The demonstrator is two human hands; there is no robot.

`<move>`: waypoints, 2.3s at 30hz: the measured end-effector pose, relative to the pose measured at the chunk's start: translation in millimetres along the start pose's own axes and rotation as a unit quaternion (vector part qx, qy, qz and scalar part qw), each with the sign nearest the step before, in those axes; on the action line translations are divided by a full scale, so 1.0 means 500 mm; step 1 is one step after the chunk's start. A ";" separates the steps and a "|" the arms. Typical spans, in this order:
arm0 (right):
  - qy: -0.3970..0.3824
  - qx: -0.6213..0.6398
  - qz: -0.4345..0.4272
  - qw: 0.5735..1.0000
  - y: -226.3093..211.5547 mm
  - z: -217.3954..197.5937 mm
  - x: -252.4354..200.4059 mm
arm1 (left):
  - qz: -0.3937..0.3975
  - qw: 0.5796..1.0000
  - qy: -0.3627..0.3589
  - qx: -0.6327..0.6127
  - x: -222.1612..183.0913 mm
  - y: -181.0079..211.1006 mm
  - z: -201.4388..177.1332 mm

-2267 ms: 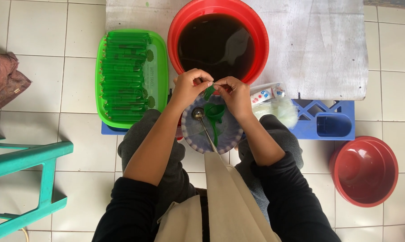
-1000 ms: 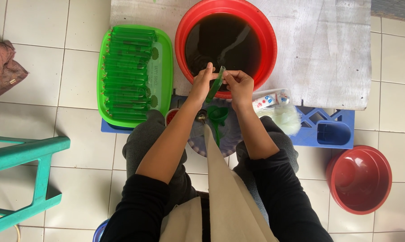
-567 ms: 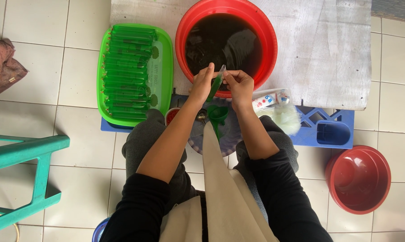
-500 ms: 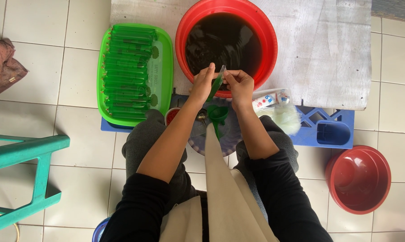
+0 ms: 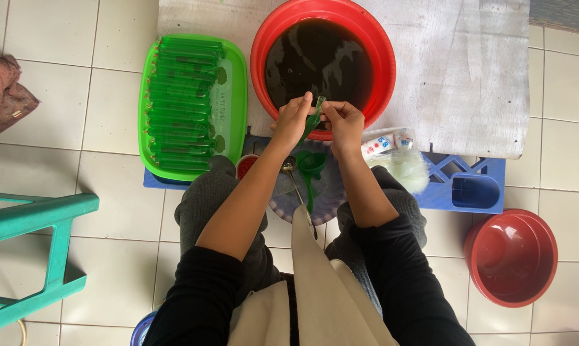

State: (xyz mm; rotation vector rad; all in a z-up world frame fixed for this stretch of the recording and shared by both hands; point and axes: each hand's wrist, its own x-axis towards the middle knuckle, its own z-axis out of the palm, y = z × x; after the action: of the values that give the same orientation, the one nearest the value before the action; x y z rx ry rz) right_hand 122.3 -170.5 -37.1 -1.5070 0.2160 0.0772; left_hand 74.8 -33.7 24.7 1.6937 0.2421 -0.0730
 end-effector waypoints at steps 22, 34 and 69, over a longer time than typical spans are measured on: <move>-0.114 -0.119 -0.371 0.914 -0.057 0.054 -0.198 | 0.269 0.944 0.008 0.192 -0.102 -0.052 -0.160; -0.165 -0.102 -0.205 0.959 0.202 0.140 -0.252 | 0.255 0.950 0.082 0.159 -0.243 -0.080 -0.335; -0.273 -0.619 -0.179 0.714 0.476 0.237 -0.152 | 0.165 0.951 0.221 0.137 -0.260 -0.069 -0.415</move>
State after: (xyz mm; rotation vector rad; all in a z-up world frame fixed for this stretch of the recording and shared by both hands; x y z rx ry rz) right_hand 15.2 -31.0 -250.1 -2.7455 -0.7906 0.4137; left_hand -78.1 159.7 44.7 1.9939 0.2861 0.5500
